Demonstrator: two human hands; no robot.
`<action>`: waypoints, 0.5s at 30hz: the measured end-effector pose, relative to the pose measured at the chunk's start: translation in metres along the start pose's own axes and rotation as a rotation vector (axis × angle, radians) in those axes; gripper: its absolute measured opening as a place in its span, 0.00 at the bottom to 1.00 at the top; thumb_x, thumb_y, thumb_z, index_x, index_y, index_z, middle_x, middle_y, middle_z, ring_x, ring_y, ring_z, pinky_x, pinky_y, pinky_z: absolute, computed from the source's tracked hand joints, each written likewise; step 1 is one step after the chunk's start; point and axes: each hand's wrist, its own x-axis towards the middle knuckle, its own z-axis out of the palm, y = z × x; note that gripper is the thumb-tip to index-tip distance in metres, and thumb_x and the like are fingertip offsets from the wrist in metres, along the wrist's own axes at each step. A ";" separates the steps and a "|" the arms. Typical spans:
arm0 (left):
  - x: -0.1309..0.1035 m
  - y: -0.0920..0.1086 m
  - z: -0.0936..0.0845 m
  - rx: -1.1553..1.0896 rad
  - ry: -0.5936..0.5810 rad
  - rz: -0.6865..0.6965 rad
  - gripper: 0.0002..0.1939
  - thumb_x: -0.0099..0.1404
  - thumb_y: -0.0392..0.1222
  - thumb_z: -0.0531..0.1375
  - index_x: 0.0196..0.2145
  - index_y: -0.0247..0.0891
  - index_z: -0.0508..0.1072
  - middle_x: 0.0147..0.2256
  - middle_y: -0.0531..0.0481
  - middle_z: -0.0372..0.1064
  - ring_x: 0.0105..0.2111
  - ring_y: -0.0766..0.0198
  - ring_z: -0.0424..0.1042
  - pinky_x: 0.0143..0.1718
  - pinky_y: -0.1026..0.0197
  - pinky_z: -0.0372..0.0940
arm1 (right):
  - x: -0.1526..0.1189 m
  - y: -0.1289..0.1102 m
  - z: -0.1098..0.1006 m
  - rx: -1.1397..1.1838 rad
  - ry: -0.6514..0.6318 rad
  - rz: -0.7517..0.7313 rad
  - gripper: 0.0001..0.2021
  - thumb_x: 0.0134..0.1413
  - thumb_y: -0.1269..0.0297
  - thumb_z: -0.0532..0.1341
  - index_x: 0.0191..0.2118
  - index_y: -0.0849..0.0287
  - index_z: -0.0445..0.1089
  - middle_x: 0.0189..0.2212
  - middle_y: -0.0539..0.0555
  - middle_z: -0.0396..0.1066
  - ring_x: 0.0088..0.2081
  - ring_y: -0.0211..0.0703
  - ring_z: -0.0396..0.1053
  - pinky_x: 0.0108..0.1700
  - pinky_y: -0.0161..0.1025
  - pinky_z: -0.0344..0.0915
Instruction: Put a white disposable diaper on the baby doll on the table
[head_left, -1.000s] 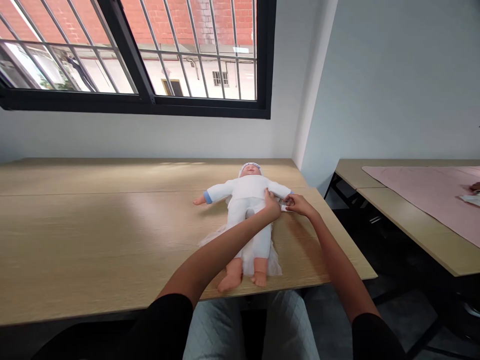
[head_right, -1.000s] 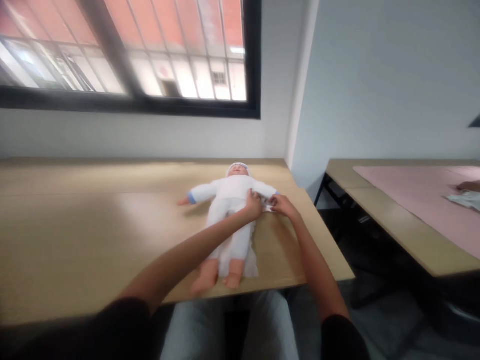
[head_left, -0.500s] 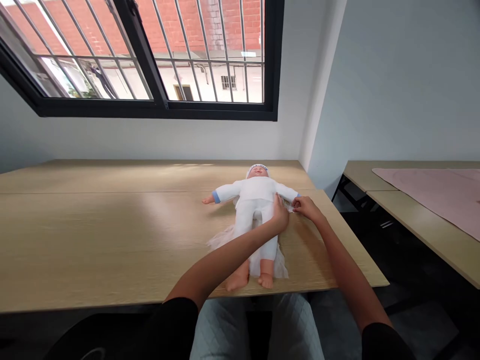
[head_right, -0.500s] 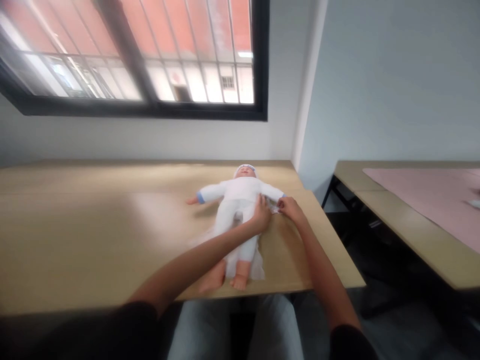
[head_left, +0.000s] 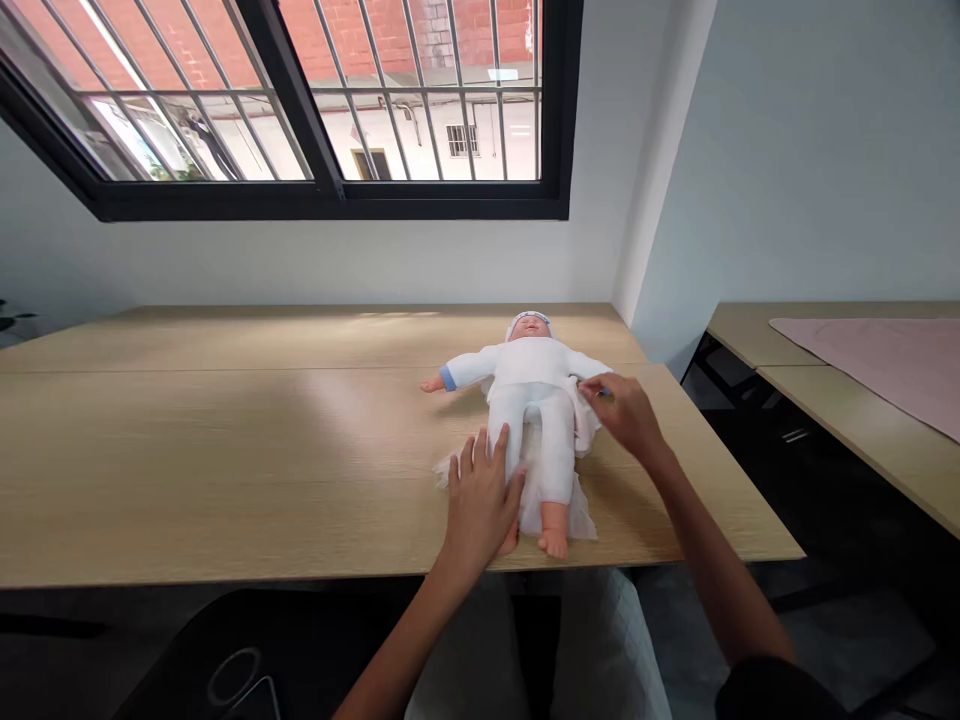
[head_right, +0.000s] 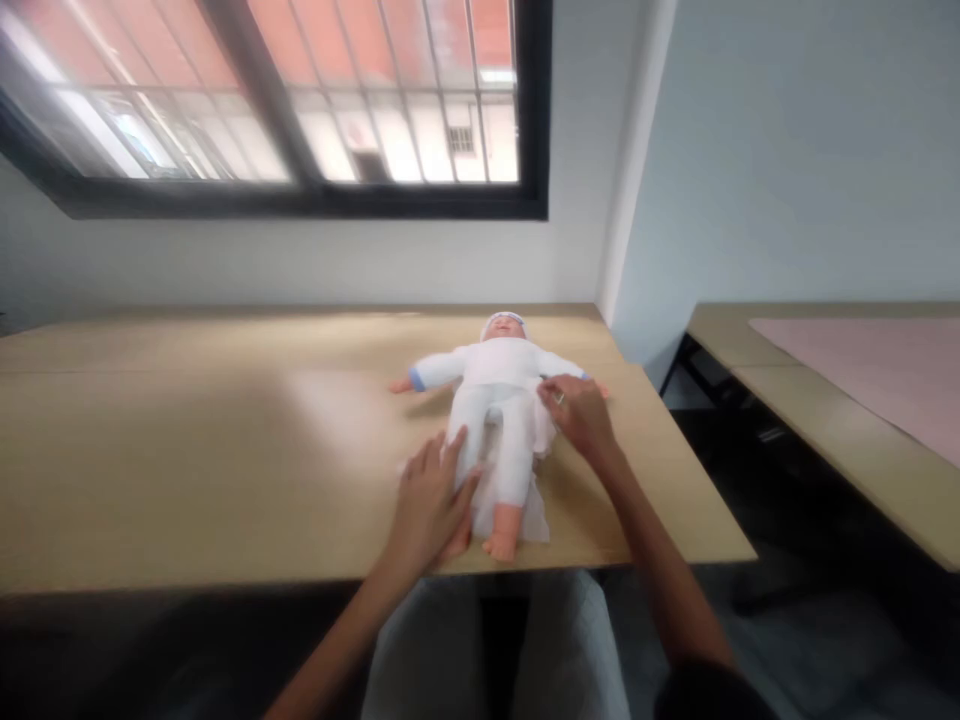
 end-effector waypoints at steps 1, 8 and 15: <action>-0.004 -0.007 0.001 -0.065 -0.026 -0.025 0.28 0.70 0.48 0.48 0.65 0.39 0.53 0.57 0.35 0.61 0.59 0.45 0.59 0.56 0.39 0.58 | -0.010 -0.020 0.000 0.060 0.010 -0.062 0.09 0.63 0.62 0.57 0.37 0.58 0.72 0.36 0.53 0.76 0.39 0.45 0.72 0.46 0.41 0.58; -0.003 -0.011 0.004 -0.274 -0.124 -0.061 0.33 0.68 0.50 0.52 0.67 0.39 0.48 0.60 0.34 0.55 0.58 0.46 0.60 0.55 0.43 0.58 | -0.058 -0.050 0.008 -0.051 -0.015 -0.024 0.08 0.63 0.70 0.54 0.43 0.59 0.70 0.41 0.55 0.74 0.44 0.48 0.69 0.48 0.44 0.59; -0.006 -0.016 0.008 -0.312 -0.174 -0.072 0.35 0.67 0.45 0.52 0.68 0.40 0.44 0.57 0.36 0.58 0.58 0.46 0.59 0.55 0.43 0.58 | -0.049 0.034 0.005 0.036 -0.263 0.052 0.10 0.59 0.71 0.55 0.45 0.60 0.69 0.44 0.57 0.72 0.46 0.46 0.69 0.50 0.42 0.63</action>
